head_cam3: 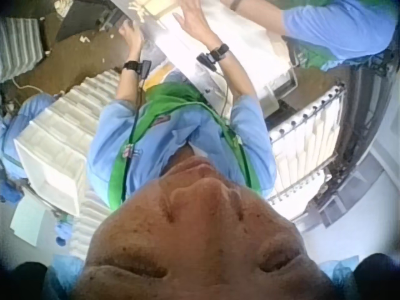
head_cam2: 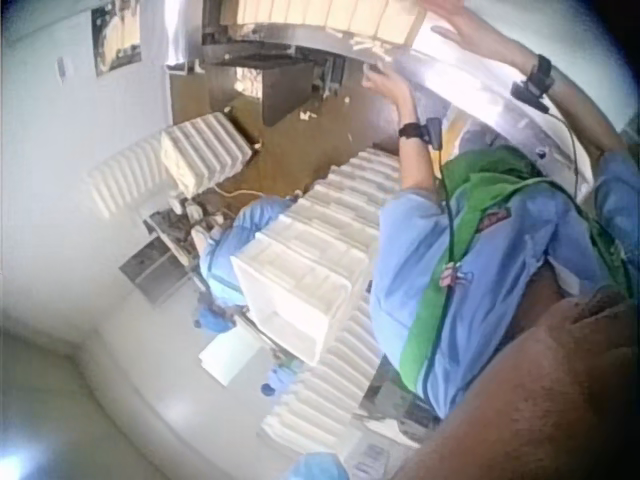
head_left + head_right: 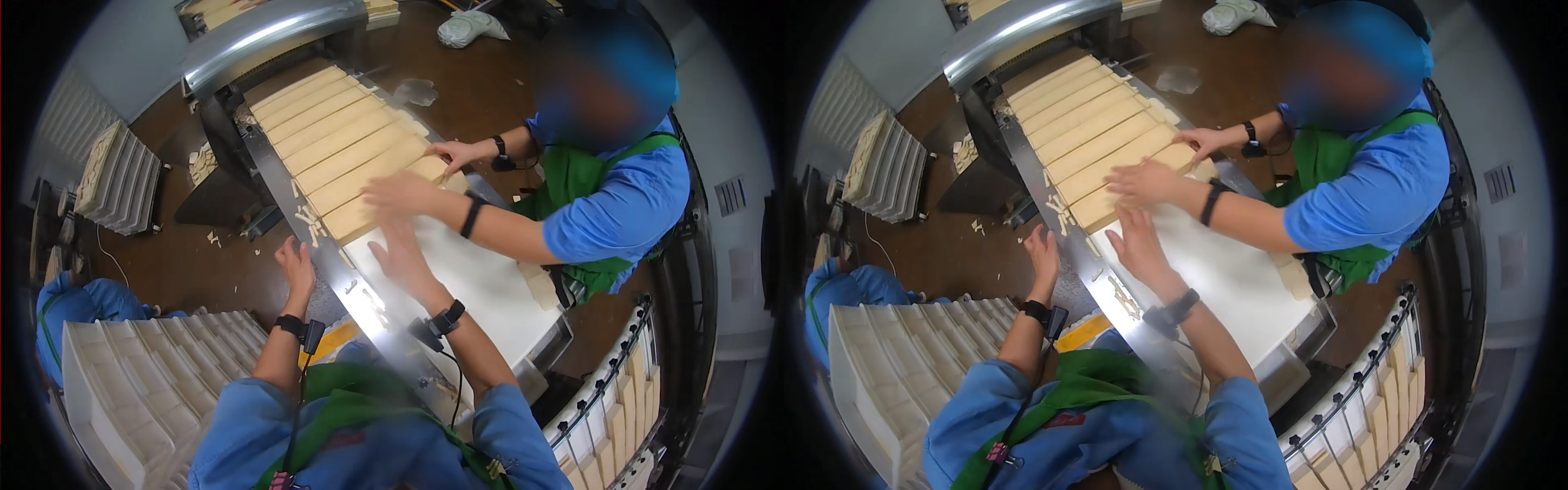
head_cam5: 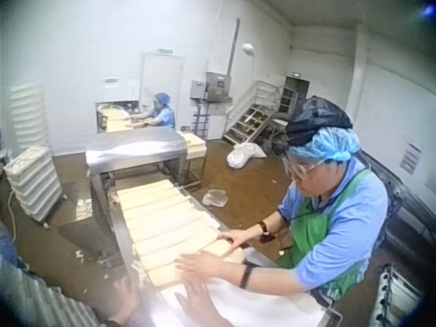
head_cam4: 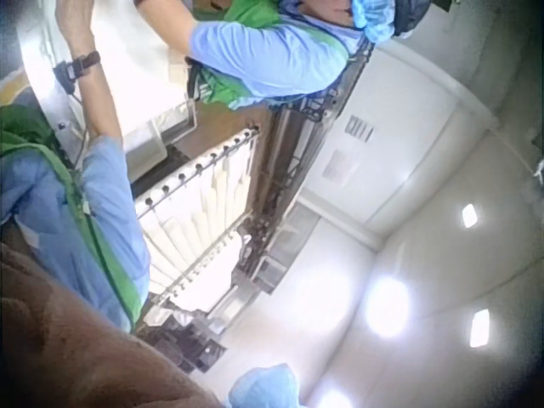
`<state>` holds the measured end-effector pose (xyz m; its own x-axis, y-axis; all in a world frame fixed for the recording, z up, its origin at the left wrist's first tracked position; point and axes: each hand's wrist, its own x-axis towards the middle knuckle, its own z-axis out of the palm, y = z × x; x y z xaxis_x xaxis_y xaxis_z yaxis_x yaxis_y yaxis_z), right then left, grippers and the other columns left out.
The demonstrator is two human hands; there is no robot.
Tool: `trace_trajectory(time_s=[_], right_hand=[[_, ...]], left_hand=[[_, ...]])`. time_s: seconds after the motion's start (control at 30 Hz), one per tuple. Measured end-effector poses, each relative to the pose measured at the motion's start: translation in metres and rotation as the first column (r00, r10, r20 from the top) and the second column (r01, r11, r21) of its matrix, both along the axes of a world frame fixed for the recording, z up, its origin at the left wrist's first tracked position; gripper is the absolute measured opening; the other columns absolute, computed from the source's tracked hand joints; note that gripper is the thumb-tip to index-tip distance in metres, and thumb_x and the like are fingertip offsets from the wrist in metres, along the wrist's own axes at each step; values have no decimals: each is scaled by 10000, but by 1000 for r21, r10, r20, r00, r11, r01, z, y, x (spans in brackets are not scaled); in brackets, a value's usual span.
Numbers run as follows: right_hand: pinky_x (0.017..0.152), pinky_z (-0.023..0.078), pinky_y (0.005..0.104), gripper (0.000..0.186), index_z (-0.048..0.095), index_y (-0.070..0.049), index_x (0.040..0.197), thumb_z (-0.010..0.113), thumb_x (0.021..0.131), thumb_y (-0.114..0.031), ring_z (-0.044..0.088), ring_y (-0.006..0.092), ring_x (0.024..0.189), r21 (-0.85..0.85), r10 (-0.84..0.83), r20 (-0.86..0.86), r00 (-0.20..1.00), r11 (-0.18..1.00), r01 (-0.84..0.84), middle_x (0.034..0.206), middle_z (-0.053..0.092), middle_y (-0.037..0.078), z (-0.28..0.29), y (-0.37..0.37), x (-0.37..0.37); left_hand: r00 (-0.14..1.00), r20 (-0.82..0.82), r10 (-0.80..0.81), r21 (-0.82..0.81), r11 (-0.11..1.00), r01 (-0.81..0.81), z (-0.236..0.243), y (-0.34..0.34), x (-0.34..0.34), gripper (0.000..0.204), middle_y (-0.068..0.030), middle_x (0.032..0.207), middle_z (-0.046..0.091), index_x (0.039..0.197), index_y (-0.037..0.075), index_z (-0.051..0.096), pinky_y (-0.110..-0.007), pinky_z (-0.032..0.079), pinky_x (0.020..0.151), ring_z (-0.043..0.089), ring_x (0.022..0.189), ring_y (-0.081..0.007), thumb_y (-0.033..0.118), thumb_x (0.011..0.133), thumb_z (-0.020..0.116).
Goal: Moving strips of processed dough from a conveyor belt onto a collection rack.
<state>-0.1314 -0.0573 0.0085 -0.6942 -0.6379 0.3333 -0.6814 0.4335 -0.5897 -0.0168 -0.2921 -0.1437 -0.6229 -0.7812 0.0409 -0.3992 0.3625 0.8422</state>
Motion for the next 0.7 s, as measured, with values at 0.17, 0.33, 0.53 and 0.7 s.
trace_trajectory(time_s=[0.17, 0.33, 0.53, 0.7], right_hand=[[1111, 424, 498, 570, 516, 99, 1411, 727, 939, -143, 515, 459, 1267, -23, 160, 103, 982, 987, -158, 1377, 557, 273, 5, -38, 16], [1084, 435, 506, 600, 474, 125, 1428, 709, 949, -148, 524, 469, 1232, -90, 234, 185, 955, 971, -220, 1342, 548, 316, -38, -62, -34], [998, 454, 529, 509, 594, 160, 1230, 683, 971, -270, 555, 438, 1147, 313, -158, -9, 987, 937, 153, 1167, 601, 297, -31, -103, -118], [946, 464, 494, 458, 668, 91, 1160, 703, 932, -305, 574, 346, 1124, 583, -228, -267, 936, 735, 346, 1185, 647, 217, -76, -76, -214]], left_hand=[[995, 80, 60, 46, 997, -64, -14, -17, 22, 567, -240, 1438, 409, 1507, 35, 488, -415, 472, 1049, 542, 1243, -360, 389, 1071, 566], [999, -21, -25, 181, 983, 29, 17, -5, -17, 548, -227, 1422, 421, 1497, 43, 499, -413, 477, 1036, 554, 1206, -349, 332, 1046, 615], [986, 3, -164, -132, 978, 163, 23, -31, -60, 586, -237, 1417, 424, 1468, 33, 518, -450, 468, 1075, 548, 1241, -402, 292, 977, 708], [929, -3, -369, -116, 923, 366, 27, -20, -105, 597, -250, 1369, 462, 1404, -9, 559, -483, 461, 1096, 533, 1280, -450, 269, 918, 765]])
